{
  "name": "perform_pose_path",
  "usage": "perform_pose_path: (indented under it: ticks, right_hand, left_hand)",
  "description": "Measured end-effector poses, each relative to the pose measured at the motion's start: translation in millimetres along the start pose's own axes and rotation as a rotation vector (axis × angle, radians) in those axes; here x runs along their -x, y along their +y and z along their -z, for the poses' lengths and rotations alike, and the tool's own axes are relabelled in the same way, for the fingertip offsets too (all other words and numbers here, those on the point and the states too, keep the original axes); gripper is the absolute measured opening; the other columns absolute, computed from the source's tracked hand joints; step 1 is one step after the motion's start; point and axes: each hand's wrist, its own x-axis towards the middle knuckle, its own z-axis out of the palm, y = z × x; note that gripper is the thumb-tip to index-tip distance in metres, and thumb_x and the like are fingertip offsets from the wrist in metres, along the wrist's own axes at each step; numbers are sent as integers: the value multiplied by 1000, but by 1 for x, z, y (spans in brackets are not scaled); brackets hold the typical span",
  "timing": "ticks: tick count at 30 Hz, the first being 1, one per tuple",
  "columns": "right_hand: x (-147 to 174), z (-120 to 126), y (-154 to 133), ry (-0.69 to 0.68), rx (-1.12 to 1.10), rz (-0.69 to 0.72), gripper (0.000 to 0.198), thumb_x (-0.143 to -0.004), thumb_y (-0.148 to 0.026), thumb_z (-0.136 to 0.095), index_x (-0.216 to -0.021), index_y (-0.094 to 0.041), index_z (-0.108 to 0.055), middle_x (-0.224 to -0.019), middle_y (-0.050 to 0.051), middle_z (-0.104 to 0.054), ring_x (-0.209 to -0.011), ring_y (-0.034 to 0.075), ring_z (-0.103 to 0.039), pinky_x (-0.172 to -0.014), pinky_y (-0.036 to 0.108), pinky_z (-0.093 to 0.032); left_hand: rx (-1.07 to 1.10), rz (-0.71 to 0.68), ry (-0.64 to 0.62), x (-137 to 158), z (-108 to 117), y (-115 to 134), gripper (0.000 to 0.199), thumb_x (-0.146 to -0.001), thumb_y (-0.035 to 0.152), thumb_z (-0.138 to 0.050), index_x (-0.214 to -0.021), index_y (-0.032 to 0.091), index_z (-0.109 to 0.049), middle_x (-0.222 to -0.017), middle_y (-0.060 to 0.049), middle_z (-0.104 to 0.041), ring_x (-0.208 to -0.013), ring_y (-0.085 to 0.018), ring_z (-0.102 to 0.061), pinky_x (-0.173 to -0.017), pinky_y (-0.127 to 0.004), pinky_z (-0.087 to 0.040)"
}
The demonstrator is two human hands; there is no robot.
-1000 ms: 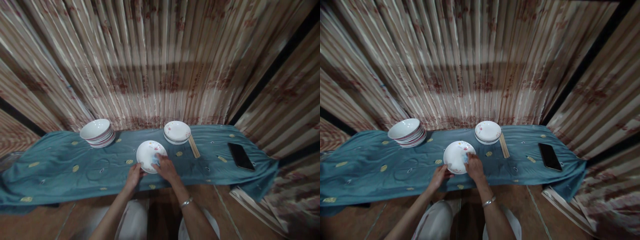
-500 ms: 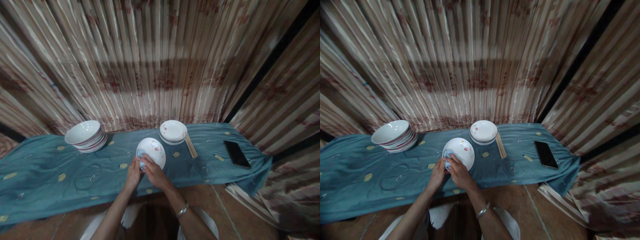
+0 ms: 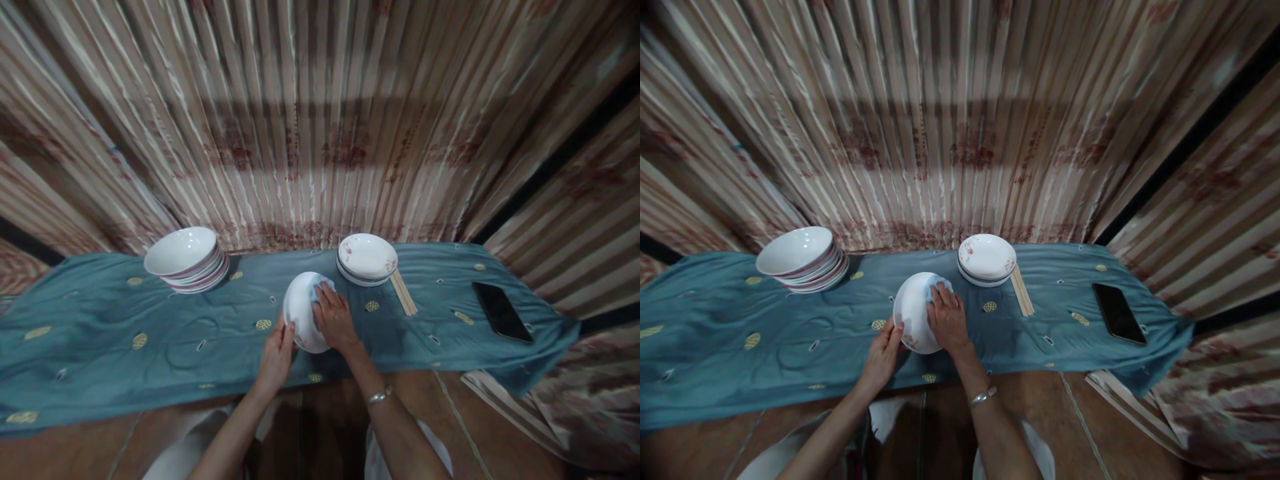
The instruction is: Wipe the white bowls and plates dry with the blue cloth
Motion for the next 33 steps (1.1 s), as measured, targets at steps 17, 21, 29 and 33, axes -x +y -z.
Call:
perform_pose_path:
  ticks: [17, 21, 29, 33]
  right_hand:
    - [59, 24, -17, -218, -258, 45, 36, -88, -16, -47, -116, -24, -67, -126, 7, -64, -116, 22, -60, -101, 42, -47]
    - [56, 26, -33, -217, -454, 88, 38, -90, -18, -44, -121, -26, -64, -130, 6, -62, -121, 20, -57, -104, 42, -45]
    - [38, 18, -42, -135, -541, 142, 41, -94, -23, -40, -132, -23, -55, -142, 7, -50, -132, 19, -44, -112, 40, -35]
    - [28, 17, -33, -73, -455, 143, 41, -96, -27, -37, -133, -22, -54, -145, 9, -47, -135, 20, -41, -114, 43, -30]
  left_hand:
    - [81, 83, 82, -3, 6, 9, 50, -84, 27, -61, -133, 20, -54, -125, -8, -64, -93, -24, -66, -57, -23, -55]
    - [33, 39, 82, -1, 5, 10, 66, -80, 28, -66, -142, 29, -44, -141, -3, -52, -102, -25, -64, -51, -19, -52]
    - [-14, -33, -1, 7, 4, 9, 54, -81, 21, -64, -134, 27, -54, -143, 0, -51, -127, -24, -50, -80, -22, -53]
    - [51, -15, -3, 14, 2, 9, 46, -80, 17, -64, -126, 23, -61, -140, -2, -54, -132, -21, -44, -101, -26, -41]
